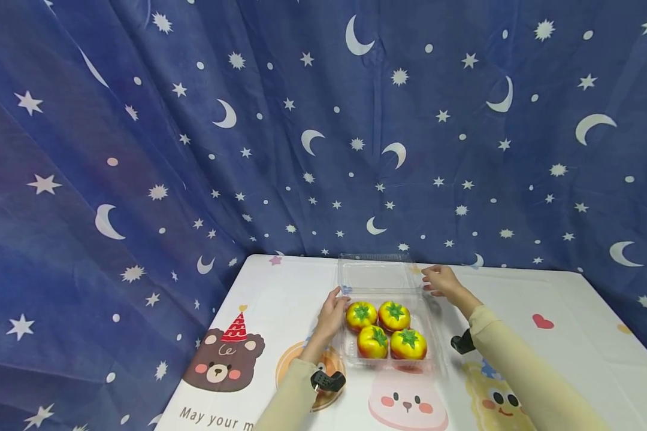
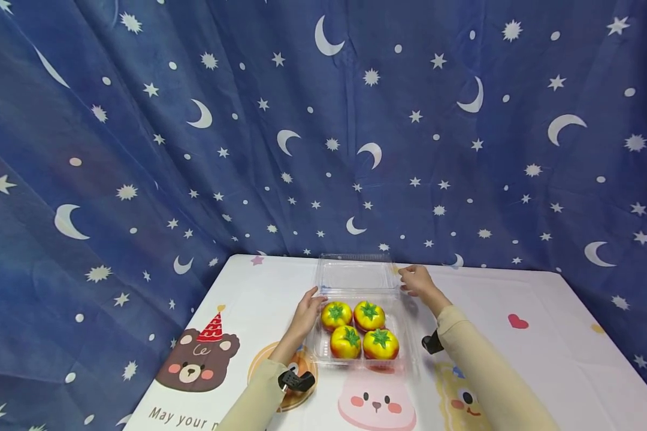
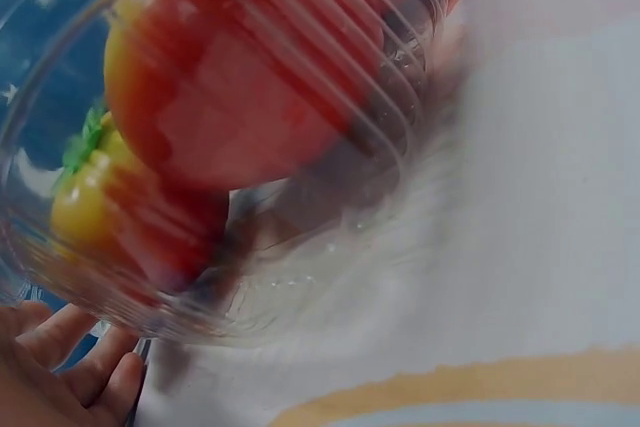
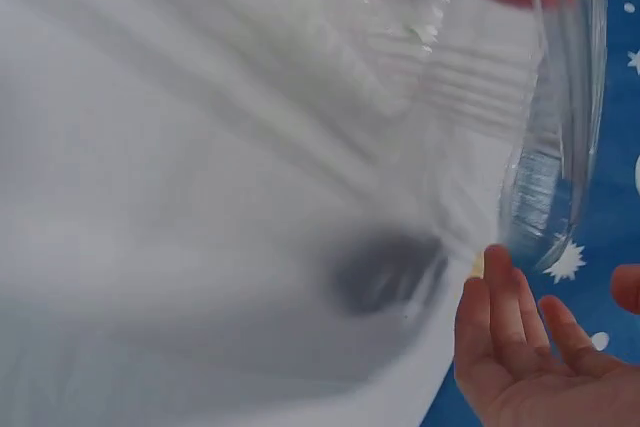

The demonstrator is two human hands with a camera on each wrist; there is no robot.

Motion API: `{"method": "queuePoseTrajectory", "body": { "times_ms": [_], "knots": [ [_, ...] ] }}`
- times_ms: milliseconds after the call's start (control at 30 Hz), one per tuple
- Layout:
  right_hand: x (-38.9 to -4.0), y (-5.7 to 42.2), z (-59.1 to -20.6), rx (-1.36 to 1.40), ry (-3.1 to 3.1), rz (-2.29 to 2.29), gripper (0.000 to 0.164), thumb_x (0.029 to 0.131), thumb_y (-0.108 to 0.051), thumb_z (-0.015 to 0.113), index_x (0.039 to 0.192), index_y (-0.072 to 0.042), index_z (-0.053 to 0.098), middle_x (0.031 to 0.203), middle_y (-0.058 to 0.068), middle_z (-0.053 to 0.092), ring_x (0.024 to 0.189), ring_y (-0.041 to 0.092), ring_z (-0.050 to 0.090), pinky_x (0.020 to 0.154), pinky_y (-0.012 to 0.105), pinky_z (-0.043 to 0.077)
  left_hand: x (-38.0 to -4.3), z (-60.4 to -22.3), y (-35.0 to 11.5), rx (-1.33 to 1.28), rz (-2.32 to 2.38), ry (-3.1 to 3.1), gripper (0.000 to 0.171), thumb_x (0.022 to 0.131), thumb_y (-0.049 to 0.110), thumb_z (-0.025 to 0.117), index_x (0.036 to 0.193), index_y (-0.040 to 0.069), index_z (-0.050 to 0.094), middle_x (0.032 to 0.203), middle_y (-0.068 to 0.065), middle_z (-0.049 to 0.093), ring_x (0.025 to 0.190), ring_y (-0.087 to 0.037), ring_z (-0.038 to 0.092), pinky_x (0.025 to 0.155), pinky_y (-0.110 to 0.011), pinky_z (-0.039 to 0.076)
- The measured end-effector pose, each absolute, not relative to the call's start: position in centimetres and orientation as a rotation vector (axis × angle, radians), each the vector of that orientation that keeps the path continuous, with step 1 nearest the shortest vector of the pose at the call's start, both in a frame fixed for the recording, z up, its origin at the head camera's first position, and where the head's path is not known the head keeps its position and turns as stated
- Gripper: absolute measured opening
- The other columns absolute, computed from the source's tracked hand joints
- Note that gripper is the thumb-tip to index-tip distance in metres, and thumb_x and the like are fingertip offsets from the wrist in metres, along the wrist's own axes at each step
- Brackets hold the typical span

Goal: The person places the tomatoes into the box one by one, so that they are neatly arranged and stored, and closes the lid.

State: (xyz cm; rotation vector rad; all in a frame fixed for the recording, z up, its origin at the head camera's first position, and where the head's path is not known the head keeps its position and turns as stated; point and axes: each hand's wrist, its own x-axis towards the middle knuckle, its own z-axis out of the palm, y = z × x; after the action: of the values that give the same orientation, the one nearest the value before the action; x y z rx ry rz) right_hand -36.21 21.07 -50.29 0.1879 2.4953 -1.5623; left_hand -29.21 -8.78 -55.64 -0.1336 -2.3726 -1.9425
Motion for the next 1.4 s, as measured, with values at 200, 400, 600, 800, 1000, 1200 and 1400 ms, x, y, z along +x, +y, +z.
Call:
{"method": "queuePoseTrajectory", "body": {
  "times_ms": [200, 400, 600, 800, 1000, 1200, 1400],
  "knots": [
    [-37.5, 21.6, -50.6, 0.287, 2.352, -1.653, 0.05, 0.103, -0.019, 0.041, 0.137, 0.018, 0.036, 0.129, 0.033, 0.056, 0.084, 0.02, 0.067, 0.081, 0.039, 0.057, -29.2, -55.4, -8.5, -0.179, -1.944, -2.369, 0.053, 0.102, 0.017, 0.042, 0.148, -0.007, 0.033, 0.12, -0.019, 0.066, 0.111, -0.035, 0.062, 0.109, -0.057, 0.032],
    [-38.0, 21.7, -51.4, 0.344, 2.303, -1.664, 0.047, 0.103, -0.016, 0.042, 0.137, 0.015, 0.042, 0.121, 0.026, 0.057, 0.079, 0.015, 0.061, 0.079, 0.033, 0.057, -29.3, -55.5, -8.4, -0.215, -1.955, -2.371, 0.053, 0.103, 0.017, 0.042, 0.149, -0.007, 0.031, 0.119, -0.018, 0.067, 0.112, -0.035, 0.062, 0.108, -0.056, 0.034],
    [-37.8, 21.9, -51.9, 0.344, 2.326, -1.651, 0.046, 0.103, -0.016, 0.044, 0.139, 0.011, 0.043, 0.123, 0.023, 0.055, 0.082, 0.016, 0.058, 0.079, 0.031, 0.057, -29.0, -55.7, -8.3, -0.232, -1.993, -2.363, 0.052, 0.104, 0.016, 0.039, 0.15, -0.005, 0.029, 0.121, -0.02, 0.065, 0.113, -0.036, 0.062, 0.103, -0.051, 0.043],
    [-37.8, 22.1, -52.2, 0.327, 2.339, -1.685, 0.042, 0.101, -0.007, 0.045, 0.138, 0.011, 0.046, 0.122, 0.022, 0.059, 0.082, 0.016, 0.061, 0.077, 0.03, 0.057, -28.8, -55.8, -8.3, -0.248, -1.963, -2.344, 0.048, 0.104, 0.009, 0.032, 0.149, -0.006, 0.031, 0.119, -0.023, 0.065, 0.109, -0.037, 0.065, 0.103, -0.05, 0.044],
    [-37.8, 22.1, -51.8, 0.31, 2.352, -1.746, 0.04, 0.098, -0.005, 0.053, 0.136, 0.009, 0.051, 0.111, 0.014, 0.067, 0.081, 0.014, 0.065, 0.074, 0.028, 0.057, -29.0, -55.8, -8.3, -0.234, -1.931, -2.339, 0.047, 0.103, 0.005, 0.03, 0.148, -0.006, 0.033, 0.118, -0.024, 0.066, 0.105, -0.037, 0.066, 0.101, -0.05, 0.046],
    [-37.8, 21.8, -51.0, 0.28, 2.361, -1.807, 0.04, 0.098, -0.002, 0.047, 0.136, 0.008, 0.051, 0.112, 0.014, 0.07, 0.087, 0.016, 0.068, 0.079, 0.031, 0.058, -29.3, -55.5, -8.3, -0.233, -1.914, -2.309, 0.046, 0.102, 0.001, 0.028, 0.146, -0.01, 0.033, 0.117, -0.033, 0.063, 0.103, -0.044, 0.065, 0.098, -0.054, 0.046],
    [-37.6, 21.6, -50.7, 0.228, 2.353, -1.838, 0.041, 0.098, -0.001, 0.044, 0.137, 0.009, 0.049, 0.125, 0.023, 0.064, 0.094, 0.019, 0.07, 0.089, 0.04, 0.055, -27.9, -53.4, -8.8, -0.256, -1.957, -2.317, 0.046, 0.101, -0.002, 0.029, 0.145, -0.013, 0.032, 0.118, -0.038, 0.059, 0.105, -0.049, 0.062, 0.098, -0.055, 0.046]
  ]
}}
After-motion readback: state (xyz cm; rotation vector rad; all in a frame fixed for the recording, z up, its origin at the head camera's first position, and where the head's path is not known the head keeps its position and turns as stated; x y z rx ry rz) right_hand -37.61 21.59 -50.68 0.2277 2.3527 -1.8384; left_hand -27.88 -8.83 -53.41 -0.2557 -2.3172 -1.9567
